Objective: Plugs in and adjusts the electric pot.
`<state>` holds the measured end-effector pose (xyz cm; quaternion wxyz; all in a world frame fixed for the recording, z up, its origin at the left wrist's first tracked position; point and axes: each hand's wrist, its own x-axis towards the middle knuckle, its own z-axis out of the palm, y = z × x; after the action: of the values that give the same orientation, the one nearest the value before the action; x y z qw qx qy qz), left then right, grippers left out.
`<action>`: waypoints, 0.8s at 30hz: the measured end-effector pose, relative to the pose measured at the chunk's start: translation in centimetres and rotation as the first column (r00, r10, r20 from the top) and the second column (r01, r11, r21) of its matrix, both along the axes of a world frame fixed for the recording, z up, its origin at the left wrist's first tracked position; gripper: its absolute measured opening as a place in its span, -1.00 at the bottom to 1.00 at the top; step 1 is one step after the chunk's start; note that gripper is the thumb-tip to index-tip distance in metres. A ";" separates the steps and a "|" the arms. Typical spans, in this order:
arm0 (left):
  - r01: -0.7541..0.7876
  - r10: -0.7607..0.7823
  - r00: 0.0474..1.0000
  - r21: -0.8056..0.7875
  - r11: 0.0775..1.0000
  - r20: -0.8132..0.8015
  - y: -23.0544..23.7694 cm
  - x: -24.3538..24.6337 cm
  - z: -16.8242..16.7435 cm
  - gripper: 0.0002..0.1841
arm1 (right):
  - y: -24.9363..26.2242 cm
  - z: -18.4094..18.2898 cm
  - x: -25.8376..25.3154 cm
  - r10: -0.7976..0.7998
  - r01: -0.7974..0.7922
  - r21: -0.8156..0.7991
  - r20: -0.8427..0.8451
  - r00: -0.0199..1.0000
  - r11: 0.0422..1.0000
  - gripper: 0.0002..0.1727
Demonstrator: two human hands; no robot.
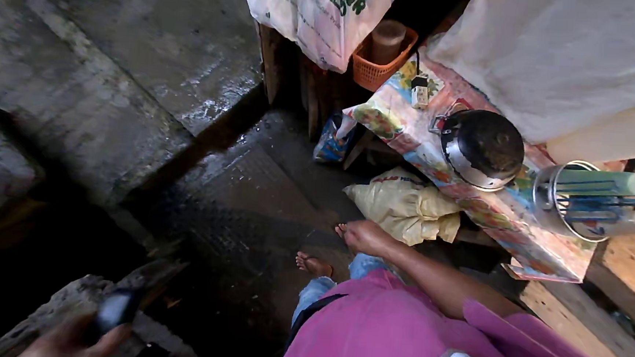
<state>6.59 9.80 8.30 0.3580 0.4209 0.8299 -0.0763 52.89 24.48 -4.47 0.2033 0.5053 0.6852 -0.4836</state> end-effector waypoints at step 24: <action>0.078 -0.338 0.933 0.847 0.526 0.123 5.4 27.9 -9.3 -0.67 | -0.7 0.6 -3.6 -0.705 0.679 -0.333 -0.594 0.387 0.654 -0.82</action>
<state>34.52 15.17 -1.03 0.2152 0.6426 0.6517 0.3406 49.28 23.79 -3.86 -0.2734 0.5252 0.4265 -0.6838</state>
